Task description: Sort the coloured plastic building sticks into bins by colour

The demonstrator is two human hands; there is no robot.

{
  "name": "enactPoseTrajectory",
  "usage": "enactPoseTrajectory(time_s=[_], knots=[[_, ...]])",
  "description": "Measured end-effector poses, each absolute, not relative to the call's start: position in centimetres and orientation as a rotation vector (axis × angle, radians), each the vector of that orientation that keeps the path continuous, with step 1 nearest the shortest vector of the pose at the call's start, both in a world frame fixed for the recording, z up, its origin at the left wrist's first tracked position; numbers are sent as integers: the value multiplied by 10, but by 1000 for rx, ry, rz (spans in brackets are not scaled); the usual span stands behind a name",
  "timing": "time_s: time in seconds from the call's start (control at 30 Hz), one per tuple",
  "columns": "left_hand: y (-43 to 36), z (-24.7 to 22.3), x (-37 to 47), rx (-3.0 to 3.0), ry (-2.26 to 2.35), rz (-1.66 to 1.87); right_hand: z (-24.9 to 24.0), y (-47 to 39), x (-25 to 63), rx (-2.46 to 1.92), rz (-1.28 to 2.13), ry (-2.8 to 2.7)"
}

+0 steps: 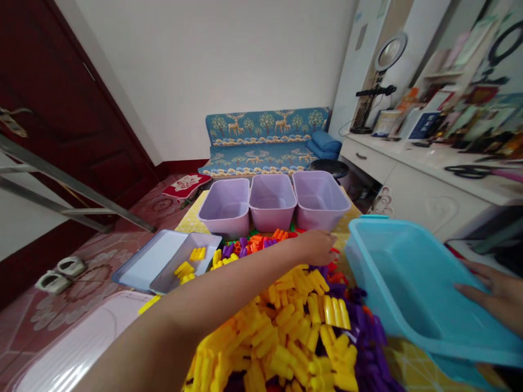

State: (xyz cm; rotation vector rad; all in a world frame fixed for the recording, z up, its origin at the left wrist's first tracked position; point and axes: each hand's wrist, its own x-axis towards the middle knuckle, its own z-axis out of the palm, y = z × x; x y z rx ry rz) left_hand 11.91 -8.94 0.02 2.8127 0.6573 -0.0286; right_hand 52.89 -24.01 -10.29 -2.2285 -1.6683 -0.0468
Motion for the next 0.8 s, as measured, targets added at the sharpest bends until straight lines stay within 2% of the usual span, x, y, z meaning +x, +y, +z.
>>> enactPoseTrajectory(time_s=[0.13, 0.33, 0.57, 0.8], knots=[[-66, -34, 163, 2829, 622, -287, -64, -217, 488, -2213, 229, -1534], [-61, -44, 164, 2768, 379, -390, -47, -195, 468, -2246, 371, -1460], [-58, -44, 160, 2754, 240, -201, -42, -181, 469, -2214, 428, -1536], [-73, -30, 146, 2648, 172, -317, -49, -177, 468, -2200, 313, -1552]])
